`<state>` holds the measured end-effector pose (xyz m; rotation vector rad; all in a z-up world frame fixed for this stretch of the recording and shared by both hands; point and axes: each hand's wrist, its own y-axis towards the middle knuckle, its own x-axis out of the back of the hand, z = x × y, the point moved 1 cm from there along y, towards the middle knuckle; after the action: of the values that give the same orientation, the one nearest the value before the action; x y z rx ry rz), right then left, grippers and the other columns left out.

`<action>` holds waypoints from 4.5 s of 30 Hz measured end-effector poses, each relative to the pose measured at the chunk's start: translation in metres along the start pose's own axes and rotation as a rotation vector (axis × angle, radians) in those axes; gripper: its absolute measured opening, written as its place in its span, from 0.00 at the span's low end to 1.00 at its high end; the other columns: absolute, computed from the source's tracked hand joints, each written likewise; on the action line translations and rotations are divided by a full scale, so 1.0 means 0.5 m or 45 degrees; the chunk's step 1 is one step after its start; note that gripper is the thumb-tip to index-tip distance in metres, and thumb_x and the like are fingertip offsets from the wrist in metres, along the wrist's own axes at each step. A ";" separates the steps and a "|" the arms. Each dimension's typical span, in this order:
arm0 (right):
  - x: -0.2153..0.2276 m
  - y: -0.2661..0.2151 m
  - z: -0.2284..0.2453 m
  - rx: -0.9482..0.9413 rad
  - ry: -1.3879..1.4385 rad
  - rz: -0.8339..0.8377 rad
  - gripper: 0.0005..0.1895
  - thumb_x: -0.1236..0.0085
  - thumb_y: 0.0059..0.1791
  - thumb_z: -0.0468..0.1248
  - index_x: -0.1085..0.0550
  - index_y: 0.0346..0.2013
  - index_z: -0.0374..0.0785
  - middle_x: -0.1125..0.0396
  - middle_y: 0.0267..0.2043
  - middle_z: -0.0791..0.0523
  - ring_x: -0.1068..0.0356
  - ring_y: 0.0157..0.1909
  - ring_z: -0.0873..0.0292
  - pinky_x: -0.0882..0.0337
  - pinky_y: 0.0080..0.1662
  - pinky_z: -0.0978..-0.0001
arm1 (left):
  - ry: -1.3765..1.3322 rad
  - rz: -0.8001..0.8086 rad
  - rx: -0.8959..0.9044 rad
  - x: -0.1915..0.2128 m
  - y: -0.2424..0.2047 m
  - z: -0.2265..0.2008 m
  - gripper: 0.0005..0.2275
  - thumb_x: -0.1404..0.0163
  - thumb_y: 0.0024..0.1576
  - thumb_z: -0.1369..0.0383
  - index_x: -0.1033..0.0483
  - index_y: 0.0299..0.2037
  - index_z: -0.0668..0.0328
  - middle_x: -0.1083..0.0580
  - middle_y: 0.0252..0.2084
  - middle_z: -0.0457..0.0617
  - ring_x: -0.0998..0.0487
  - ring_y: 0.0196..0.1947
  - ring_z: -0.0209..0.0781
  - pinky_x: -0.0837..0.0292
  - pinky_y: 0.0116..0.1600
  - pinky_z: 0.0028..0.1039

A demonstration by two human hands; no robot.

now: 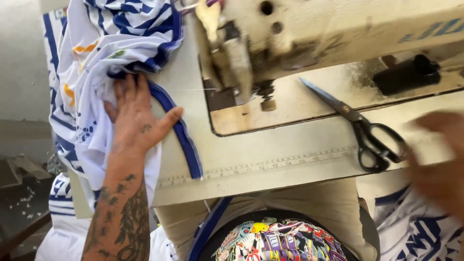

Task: The person is sewing blue trim onto white jerseys using an industrial sewing machine and trimming excess material with scissors.

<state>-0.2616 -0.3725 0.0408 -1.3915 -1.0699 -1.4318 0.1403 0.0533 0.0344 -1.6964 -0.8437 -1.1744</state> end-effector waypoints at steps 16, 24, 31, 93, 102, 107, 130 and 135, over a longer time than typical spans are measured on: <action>-0.014 -0.023 0.413 -0.317 2.289 0.971 0.47 0.35 0.47 0.62 0.38 0.73 0.42 0.29 0.33 0.49 0.26 0.25 0.55 0.33 0.24 0.68 | -0.241 -0.177 -0.620 -0.111 -0.217 0.021 0.56 0.38 0.53 0.38 0.58 0.78 0.68 0.45 0.79 0.62 0.53 0.80 0.68 0.64 0.77 0.64; 0.034 0.034 0.437 -0.474 1.812 1.075 0.36 0.36 0.47 0.38 0.30 0.72 0.49 0.13 0.52 0.53 0.18 0.50 0.60 0.23 0.49 0.69 | -0.742 0.221 -0.509 0.067 -0.227 0.044 0.49 0.32 0.49 0.53 0.53 0.80 0.42 0.26 0.69 0.54 0.17 0.57 0.51 0.20 0.54 0.38; 0.010 -0.016 0.203 -0.847 0.966 0.379 0.38 0.28 0.39 0.27 0.22 0.65 0.43 0.14 0.39 0.45 0.17 0.42 0.51 0.22 0.54 0.64 | -0.258 -0.455 -0.863 0.170 0.097 0.026 0.13 0.45 0.64 0.67 0.23 0.55 0.67 0.23 0.45 0.59 0.23 0.46 0.60 0.30 0.47 0.50; -0.071 0.190 0.530 0.128 0.059 -0.267 0.18 0.45 0.53 0.55 0.21 0.33 0.47 0.34 0.26 0.60 0.29 0.32 0.59 0.26 0.36 0.68 | 0.133 -0.618 0.084 -0.099 -0.190 0.331 0.10 0.41 0.66 0.55 0.17 0.49 0.46 0.21 0.44 0.45 0.19 0.48 0.44 0.28 0.56 0.35; -0.027 0.258 0.548 -0.336 0.987 0.102 0.12 0.42 0.51 0.42 0.16 0.40 0.40 0.25 0.32 0.48 0.22 0.39 0.46 0.23 0.40 0.59 | 0.164 -0.665 0.105 -0.081 -0.207 0.345 0.17 0.39 0.63 0.55 0.15 0.55 0.55 0.21 0.48 0.59 0.18 0.53 0.57 0.27 0.58 0.39; -0.011 0.322 0.607 -0.573 1.663 0.224 0.13 0.44 0.52 0.37 0.17 0.47 0.38 0.24 0.31 0.53 0.30 0.36 0.61 0.28 0.39 0.72 | 0.185 -0.930 -0.123 -0.096 -0.049 0.435 0.16 0.40 0.62 0.61 0.18 0.54 0.62 0.23 0.49 0.60 0.20 0.52 0.60 0.28 0.58 0.42; -0.018 0.148 0.540 -0.237 1.587 0.755 0.10 0.38 0.53 0.42 0.21 0.34 0.38 0.32 0.27 0.53 0.33 0.31 0.57 0.33 0.38 0.61 | -0.615 0.061 -0.352 0.097 -0.042 -0.083 0.14 0.44 0.62 0.57 0.28 0.28 0.53 0.29 0.23 0.47 0.28 0.28 0.47 0.33 0.35 0.38; -0.099 -0.025 0.372 -0.337 1.792 0.887 0.18 0.36 0.53 0.45 0.21 0.25 0.34 0.36 0.23 0.62 0.40 0.26 0.66 0.44 0.28 0.69 | -0.269 0.026 -0.381 -0.043 0.037 -0.139 0.13 0.45 0.61 0.55 0.23 0.33 0.54 0.20 0.34 0.56 0.21 0.40 0.63 0.27 0.42 0.49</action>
<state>-0.2216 -0.1896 -0.0060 -0.4750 0.4731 -1.5040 0.1256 -0.0189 0.0202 -2.0974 -0.8043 -1.1665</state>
